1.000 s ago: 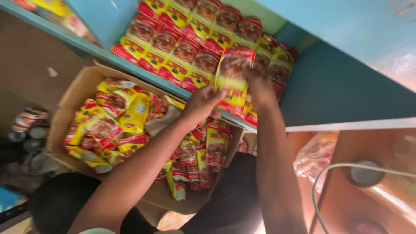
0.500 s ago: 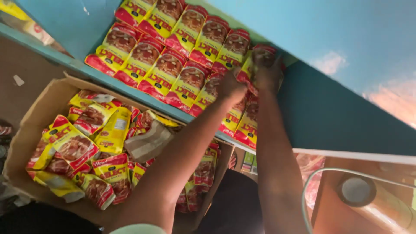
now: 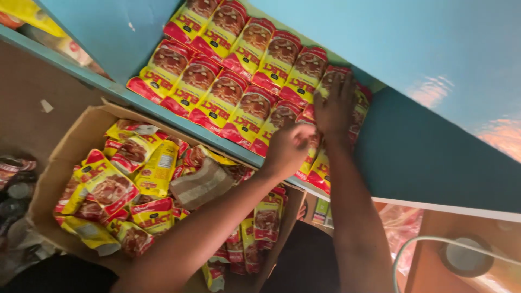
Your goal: Wiping food pouches with a cloth and organizing them on a shelf.
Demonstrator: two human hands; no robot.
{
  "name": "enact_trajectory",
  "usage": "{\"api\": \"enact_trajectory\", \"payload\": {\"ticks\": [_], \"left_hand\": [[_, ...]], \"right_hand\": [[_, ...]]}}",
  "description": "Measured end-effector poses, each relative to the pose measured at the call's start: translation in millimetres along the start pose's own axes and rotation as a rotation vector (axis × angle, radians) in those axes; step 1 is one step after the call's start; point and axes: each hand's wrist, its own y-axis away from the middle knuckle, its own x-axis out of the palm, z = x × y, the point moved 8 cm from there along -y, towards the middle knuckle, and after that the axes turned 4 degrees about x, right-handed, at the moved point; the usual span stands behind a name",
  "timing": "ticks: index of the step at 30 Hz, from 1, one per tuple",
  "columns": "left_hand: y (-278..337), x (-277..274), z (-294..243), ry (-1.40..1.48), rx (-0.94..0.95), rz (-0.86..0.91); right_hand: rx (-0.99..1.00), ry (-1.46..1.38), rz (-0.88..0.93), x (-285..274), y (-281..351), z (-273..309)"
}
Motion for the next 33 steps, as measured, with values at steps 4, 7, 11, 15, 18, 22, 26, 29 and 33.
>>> {"api": "enact_trajectory", "payload": {"ticks": [4, 7, 11, 15, 18, 22, 26, 29, 33], "left_hand": [[54, -64, -19, -0.074, -0.135, 0.129], [90, -115, -20, -0.157, -0.189, 0.149], [132, -167, 7, -0.275, -0.428, 0.184], [145, -193, 32, -0.232, -0.417, 0.052], [139, -183, 23, -0.224, -0.478, 0.125], [138, -181, 27, -0.22, -0.392, 0.112], [150, -186, 62, -0.146, -0.452, 0.088], [153, -185, 73, -0.121, -0.453, 0.098], [158, -183, 83, -0.111, -0.577, 0.113]], "right_hand": [[0.071, 0.026, 0.127, -13, -5, 14], [0.026, 0.043, 0.142, -6, -5, 13], [-0.066, -0.127, 0.101, -6, 7, 15], [-0.089, -0.079, 0.092, -32, 24, 58], [-0.081, 0.037, 0.045, -24, 29, 65], [-0.084, 0.083, 0.032, -17, 33, 69], [-0.128, 0.12, 0.025, -27, 32, 86], [-0.148, 0.118, 0.072, -27, 32, 97], [-0.199, 0.129, 0.098, -24, 34, 108]]}}
